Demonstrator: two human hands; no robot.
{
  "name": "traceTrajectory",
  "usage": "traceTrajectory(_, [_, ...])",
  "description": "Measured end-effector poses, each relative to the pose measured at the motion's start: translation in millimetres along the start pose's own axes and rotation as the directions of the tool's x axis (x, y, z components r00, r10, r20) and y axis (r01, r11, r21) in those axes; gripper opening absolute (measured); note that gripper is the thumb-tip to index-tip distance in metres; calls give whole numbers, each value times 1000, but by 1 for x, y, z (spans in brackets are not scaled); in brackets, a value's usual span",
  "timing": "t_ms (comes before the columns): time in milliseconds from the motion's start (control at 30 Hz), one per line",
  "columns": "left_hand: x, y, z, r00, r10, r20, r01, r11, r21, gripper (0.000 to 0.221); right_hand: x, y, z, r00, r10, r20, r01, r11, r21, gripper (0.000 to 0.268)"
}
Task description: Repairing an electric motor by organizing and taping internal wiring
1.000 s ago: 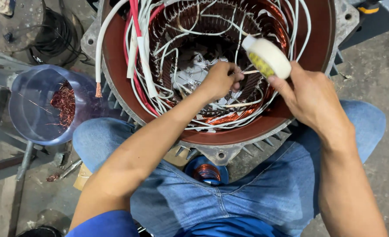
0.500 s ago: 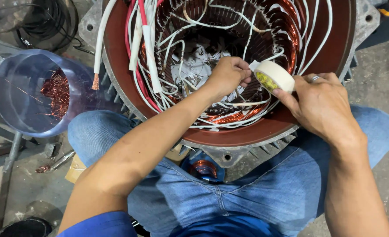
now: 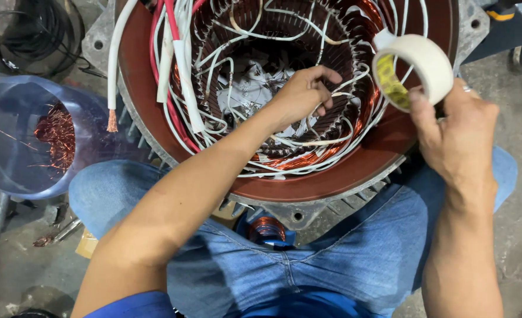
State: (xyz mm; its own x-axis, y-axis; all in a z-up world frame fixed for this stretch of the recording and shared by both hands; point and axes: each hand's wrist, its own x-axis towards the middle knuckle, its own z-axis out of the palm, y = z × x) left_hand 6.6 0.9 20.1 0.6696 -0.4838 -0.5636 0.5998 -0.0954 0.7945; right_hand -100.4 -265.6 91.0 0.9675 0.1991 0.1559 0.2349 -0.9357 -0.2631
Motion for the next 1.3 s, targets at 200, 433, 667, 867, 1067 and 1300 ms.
traceTrajectory(200, [4,16,-1,994,-55,99,39,987,156,46,1,1,-3,998,35,-49,-32,998,61,35])
traceTrajectory(433, [14,1,-4,993,-106,-44,109,992,57,25,14,-17,9,965,-148,218,184,971,-154,42])
traceTrajectory(667, [-10,14,-8,993,-103,-61,106,993,48,31,14,-19,11,948,-176,264,245,935,-257,44])
traceTrajectory(867, [-16,14,-6,978,-171,-119,182,979,92,24,17,-24,7,936,-165,311,253,930,-267,51])
traceTrajectory(1067, [-18,19,-2,972,-177,-156,187,981,47,30,16,-23,9,938,-178,298,277,900,-335,54])
traceTrajectory(1300, [-6,5,2,974,-123,-192,132,990,37,30,16,-26,8,934,-216,284,311,882,-354,48])
